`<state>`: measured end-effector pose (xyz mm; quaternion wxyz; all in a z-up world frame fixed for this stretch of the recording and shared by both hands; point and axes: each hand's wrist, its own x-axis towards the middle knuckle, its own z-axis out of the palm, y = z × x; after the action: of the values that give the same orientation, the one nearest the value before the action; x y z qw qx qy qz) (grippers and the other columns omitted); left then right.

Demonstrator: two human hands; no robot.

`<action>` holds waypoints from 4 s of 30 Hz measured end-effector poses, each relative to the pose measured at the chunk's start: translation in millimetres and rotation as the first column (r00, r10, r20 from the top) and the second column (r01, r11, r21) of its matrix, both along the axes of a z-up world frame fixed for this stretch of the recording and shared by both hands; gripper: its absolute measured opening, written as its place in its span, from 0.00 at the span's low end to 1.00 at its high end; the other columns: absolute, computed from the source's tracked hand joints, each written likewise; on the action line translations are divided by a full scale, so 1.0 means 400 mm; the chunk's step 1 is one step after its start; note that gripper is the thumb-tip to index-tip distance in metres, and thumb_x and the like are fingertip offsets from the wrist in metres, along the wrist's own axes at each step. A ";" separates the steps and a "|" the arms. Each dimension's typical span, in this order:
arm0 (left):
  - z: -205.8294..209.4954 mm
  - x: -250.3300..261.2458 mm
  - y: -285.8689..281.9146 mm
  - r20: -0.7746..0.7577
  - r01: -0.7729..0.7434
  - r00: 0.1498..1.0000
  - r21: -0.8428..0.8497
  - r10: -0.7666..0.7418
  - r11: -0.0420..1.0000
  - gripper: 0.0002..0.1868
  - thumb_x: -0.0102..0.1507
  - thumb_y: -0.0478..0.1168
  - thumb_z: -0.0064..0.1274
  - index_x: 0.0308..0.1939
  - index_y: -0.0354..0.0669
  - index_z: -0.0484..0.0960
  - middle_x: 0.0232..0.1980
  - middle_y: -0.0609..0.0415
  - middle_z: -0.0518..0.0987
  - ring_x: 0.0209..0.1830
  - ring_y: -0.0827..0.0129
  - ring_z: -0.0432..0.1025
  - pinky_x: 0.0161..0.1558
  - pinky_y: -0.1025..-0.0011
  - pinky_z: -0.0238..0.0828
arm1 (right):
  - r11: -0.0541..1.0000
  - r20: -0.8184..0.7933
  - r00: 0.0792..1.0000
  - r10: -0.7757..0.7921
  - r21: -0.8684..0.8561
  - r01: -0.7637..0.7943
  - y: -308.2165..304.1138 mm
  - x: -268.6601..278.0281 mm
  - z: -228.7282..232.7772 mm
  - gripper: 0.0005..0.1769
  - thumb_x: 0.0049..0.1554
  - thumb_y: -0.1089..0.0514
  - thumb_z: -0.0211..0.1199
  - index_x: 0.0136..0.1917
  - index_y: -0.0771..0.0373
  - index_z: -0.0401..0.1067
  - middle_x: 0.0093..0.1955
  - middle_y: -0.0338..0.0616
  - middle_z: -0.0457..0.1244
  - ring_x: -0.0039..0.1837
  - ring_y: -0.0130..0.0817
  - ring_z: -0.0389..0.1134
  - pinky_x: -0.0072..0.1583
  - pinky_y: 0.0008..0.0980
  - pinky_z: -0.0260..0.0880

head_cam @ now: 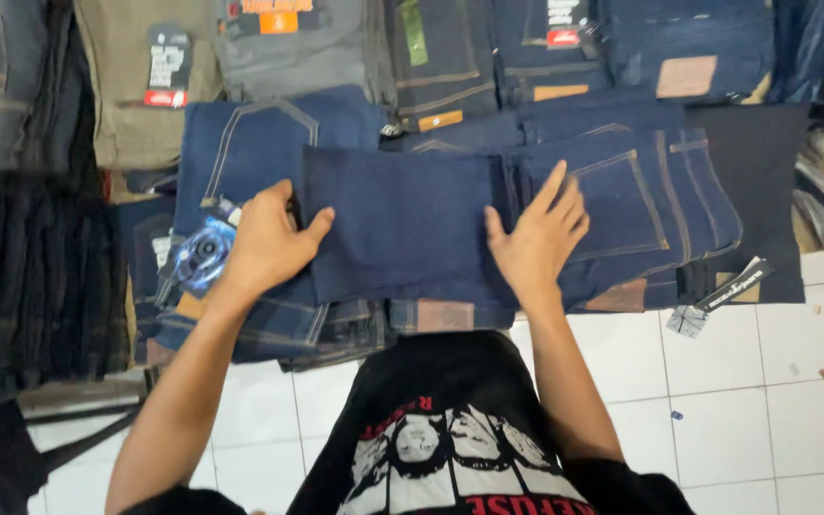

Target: Folding and stacking pairs of jeans in a clothing store.

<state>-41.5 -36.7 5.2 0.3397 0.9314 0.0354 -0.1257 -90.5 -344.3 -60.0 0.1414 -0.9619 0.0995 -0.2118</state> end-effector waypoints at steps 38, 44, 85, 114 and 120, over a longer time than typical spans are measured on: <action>0.125 -0.160 -0.408 -0.166 -0.232 0.971 -0.840 0.174 0.490 0.31 0.63 0.28 0.43 0.71 0.42 0.55 0.67 0.42 0.69 0.62 0.62 0.65 0.66 0.64 0.59 | 0.256 0.390 0.763 -0.516 0.920 -0.297 -0.987 -0.189 0.121 0.18 0.60 0.53 0.66 0.60 0.63 0.79 0.60 0.47 0.74 0.56 0.37 0.79 0.66 0.35 0.87; -0.202 -0.131 -0.508 -0.433 -0.436 0.899 -0.877 0.063 0.201 0.39 0.63 0.29 0.45 0.79 0.46 0.52 0.76 0.45 0.64 0.70 0.61 0.61 0.70 0.68 0.50 | 0.512 0.445 0.794 0.415 0.608 -0.608 -0.662 -0.166 0.284 0.52 0.46 0.74 0.47 0.83 0.54 0.47 0.81 0.46 0.48 0.67 0.37 0.63 0.73 0.31 0.67; -0.338 0.064 -0.408 0.512 0.116 0.856 -0.054 -0.072 0.992 0.11 0.64 0.48 0.61 0.39 0.51 0.76 0.35 0.56 0.82 0.44 0.56 0.74 0.50 0.57 0.66 | 0.868 0.015 0.870 0.493 -0.085 -0.490 -0.554 0.282 -0.173 0.25 0.71 0.51 0.63 0.31 0.55 0.68 0.31 0.39 0.61 0.44 0.42 0.68 0.49 0.38 0.65; -0.336 -0.003 -0.471 0.053 -0.362 0.930 -0.024 0.363 0.932 0.29 0.71 0.62 0.42 0.54 0.36 0.70 0.41 0.29 0.82 0.45 0.27 0.77 0.43 0.36 0.74 | 0.996 -0.342 0.939 -0.034 0.061 0.058 -0.508 0.301 -0.247 0.22 0.66 0.39 0.55 0.40 0.51 0.80 0.36 0.52 0.69 0.47 0.64 0.73 0.46 0.62 0.74; -0.367 -0.007 -0.464 0.088 -0.383 0.915 -0.114 0.393 0.917 0.21 0.72 0.57 0.45 0.51 0.41 0.72 0.41 0.28 0.82 0.46 0.29 0.77 0.45 0.39 0.73 | 0.990 -0.339 0.936 -0.093 0.073 0.125 -0.498 0.286 -0.218 0.20 0.63 0.38 0.60 0.41 0.54 0.73 0.37 0.57 0.69 0.48 0.64 0.74 0.49 0.62 0.72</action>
<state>-44.2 -222.1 -141.7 0.4028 0.8943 0.1948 -0.0061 23.9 -543.3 -147.1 0.1550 -0.9692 0.1850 -0.0479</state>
